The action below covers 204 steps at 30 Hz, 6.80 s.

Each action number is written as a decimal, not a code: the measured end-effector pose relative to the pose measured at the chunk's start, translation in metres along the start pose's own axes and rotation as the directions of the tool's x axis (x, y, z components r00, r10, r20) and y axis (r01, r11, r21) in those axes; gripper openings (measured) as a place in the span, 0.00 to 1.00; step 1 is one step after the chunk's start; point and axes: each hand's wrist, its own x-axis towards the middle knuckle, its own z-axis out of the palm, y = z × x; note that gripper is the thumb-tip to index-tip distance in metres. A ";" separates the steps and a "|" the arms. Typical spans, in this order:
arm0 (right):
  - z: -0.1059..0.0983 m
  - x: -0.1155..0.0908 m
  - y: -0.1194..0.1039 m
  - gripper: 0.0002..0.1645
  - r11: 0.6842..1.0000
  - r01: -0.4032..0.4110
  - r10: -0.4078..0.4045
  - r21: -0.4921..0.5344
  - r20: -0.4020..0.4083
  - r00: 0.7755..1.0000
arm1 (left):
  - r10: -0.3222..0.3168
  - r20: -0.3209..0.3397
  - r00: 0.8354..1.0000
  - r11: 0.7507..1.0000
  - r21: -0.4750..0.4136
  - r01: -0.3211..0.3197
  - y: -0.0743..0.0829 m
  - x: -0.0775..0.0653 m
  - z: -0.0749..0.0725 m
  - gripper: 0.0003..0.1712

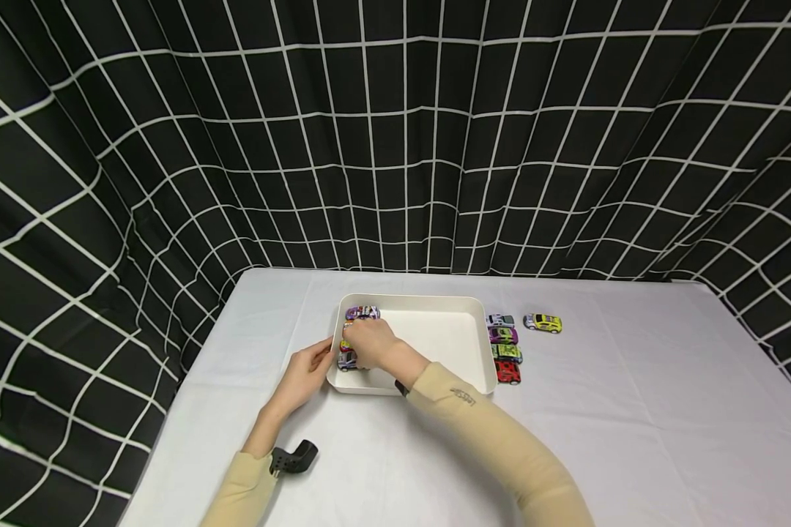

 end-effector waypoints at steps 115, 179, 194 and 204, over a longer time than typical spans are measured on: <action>0.009 -0.193 0.247 0.13 0.893 -0.438 0.450 0.103 -0.184 0.874 | -0.074 0.004 0.997 0.997 -0.016 0.074 0.003 -0.001 0.001 0.23; -0.010 -0.072 0.028 0.12 0.992 0.115 -0.121 -0.044 -0.143 0.982 | -0.032 -0.002 0.999 0.999 0.013 0.032 0.003 0.000 0.000 0.22; -0.001 -0.051 0.005 0.10 0.986 0.164 -0.165 -0.011 -0.088 0.982 | -0.023 -0.001 1.000 1.000 -0.002 0.023 0.003 0.000 0.000 0.22; -0.001 -0.040 -0.005 0.10 0.987 0.161 -0.160 0.009 -0.073 0.984 | -0.018 0.001 1.000 1.000 -0.011 0.018 0.002 0.000 -0.001 0.22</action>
